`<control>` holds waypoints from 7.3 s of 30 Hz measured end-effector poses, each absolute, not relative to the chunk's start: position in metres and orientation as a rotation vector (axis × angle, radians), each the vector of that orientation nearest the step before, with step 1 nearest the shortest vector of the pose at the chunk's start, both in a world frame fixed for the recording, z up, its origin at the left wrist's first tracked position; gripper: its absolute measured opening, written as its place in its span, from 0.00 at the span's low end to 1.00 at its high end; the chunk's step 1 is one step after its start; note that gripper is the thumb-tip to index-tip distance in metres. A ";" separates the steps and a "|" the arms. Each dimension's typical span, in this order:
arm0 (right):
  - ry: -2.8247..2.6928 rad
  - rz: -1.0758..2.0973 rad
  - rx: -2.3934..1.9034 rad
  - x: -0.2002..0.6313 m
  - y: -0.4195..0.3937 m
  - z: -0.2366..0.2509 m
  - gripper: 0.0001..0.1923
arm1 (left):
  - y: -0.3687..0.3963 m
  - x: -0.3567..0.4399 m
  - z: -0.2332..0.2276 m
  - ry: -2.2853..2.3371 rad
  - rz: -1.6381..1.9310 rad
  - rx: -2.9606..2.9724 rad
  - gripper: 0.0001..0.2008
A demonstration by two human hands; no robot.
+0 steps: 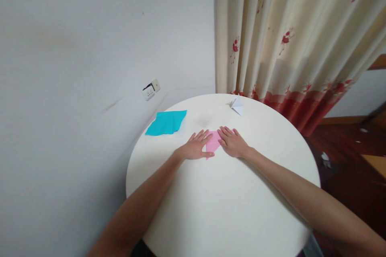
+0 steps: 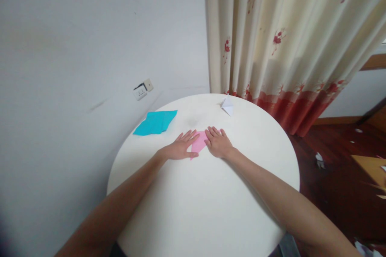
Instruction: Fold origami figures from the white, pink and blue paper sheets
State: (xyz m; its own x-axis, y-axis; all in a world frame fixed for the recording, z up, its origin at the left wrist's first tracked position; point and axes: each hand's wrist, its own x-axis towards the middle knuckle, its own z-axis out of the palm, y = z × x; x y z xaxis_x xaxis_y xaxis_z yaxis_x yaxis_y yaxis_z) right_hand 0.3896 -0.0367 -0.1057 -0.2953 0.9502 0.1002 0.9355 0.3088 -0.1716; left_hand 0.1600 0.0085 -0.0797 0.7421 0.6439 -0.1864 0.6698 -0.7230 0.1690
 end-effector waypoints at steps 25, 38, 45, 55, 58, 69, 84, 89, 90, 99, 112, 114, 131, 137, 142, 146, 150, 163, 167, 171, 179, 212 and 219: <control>-2.336 0.074 -1.776 0.392 -0.032 -0.113 0.32 | -0.003 0.188 -0.087 0.971 0.124 2.875 0.29; -2.369 0.082 -1.720 0.392 -0.035 -0.109 0.31 | -0.001 0.189 -0.091 1.061 0.135 2.837 0.31; -2.364 0.083 -1.725 0.393 -0.034 -0.109 0.31 | -0.002 0.189 -0.090 1.055 0.131 2.833 0.32; -2.336 0.107 -1.755 0.391 -0.036 -0.107 0.31 | -0.002 0.189 -0.090 1.062 0.126 2.836 0.32; -2.308 0.114 -1.793 0.391 -0.035 -0.108 0.32 | -0.002 0.189 -0.091 1.064 0.130 2.837 0.32; -2.166 0.116 -1.988 0.400 -0.028 -0.114 0.34 | 0.000 0.187 -0.093 1.056 0.106 2.844 0.31; -2.233 -0.069 -1.663 0.375 -0.042 -0.098 0.29 | -0.001 0.188 -0.093 1.065 0.110 2.872 0.31; -2.313 0.062 -1.683 0.370 -0.045 -0.108 0.31 | -0.001 0.189 -0.095 1.059 0.102 2.892 0.31; -2.311 0.073 -1.706 0.372 -0.044 -0.109 0.32 | -0.001 0.189 -0.095 1.055 0.105 2.902 0.31; -2.279 0.069 -1.786 0.378 -0.043 -0.111 0.33 | 0.010 0.173 -0.095 1.206 0.020 2.844 0.34; -2.271 0.078 -1.777 0.376 -0.043 -0.111 0.33 | 0.018 0.178 -0.094 1.288 0.463 2.717 0.25; -2.267 0.071 -1.772 0.375 -0.043 -0.110 0.33 | 0.011 0.182 -0.094 1.141 0.402 2.775 0.26; -2.330 0.259 -1.665 0.391 -0.038 -0.105 0.34 | 0.000 0.180 -0.089 1.009 0.075 2.796 0.44; -2.432 0.366 -1.565 0.408 -0.036 -0.097 0.35 | 0.004 0.176 -0.090 1.001 0.096 2.796 0.44; -2.421 0.329 -1.553 0.411 -0.036 -0.098 0.32 | 0.006 0.172 -0.088 1.005 0.171 2.806 0.40; -2.398 0.280 -1.555 0.411 -0.035 -0.099 0.30 | 0.008 0.170 -0.085 1.052 0.232 2.804 0.35; -2.359 0.222 -1.530 0.411 -0.034 -0.096 0.27 | 0.008 0.172 -0.084 1.051 0.310 2.826 0.30; -2.256 0.169 -1.453 0.404 -0.038 -0.085 0.19 | 0.009 0.175 -0.084 1.090 0.380 2.773 0.23; -2.211 0.178 -1.453 0.404 -0.037 -0.083 0.17 | 0.010 0.175 -0.086 1.097 0.398 2.777 0.23; -2.203 0.196 -1.459 0.404 -0.035 -0.086 0.17 | 0.007 0.177 -0.087 1.129 0.403 2.798 0.23; -2.147 0.210 -1.379 0.398 -0.034 -0.090 0.19 | 0.003 0.183 -0.088 1.251 0.360 2.837 0.24; -1.629 0.278 -1.248 0.387 -0.033 -0.090 0.15 | -0.007 0.192 -0.071 1.561 0.400 2.640 0.24; -1.673 0.382 -1.158 0.383 -0.038 -0.082 0.15 | -0.016 0.194 -0.058 1.348 0.428 2.696 0.20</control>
State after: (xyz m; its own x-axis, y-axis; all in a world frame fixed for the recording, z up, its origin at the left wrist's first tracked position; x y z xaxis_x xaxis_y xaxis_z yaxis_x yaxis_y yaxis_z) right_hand 0.3827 -0.0381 -0.0824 -0.0159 0.8306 0.5566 0.5063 0.4867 -0.7119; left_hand 0.1938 -0.0162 -0.0585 0.5694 0.7961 0.2051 0.7687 -0.6040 0.2103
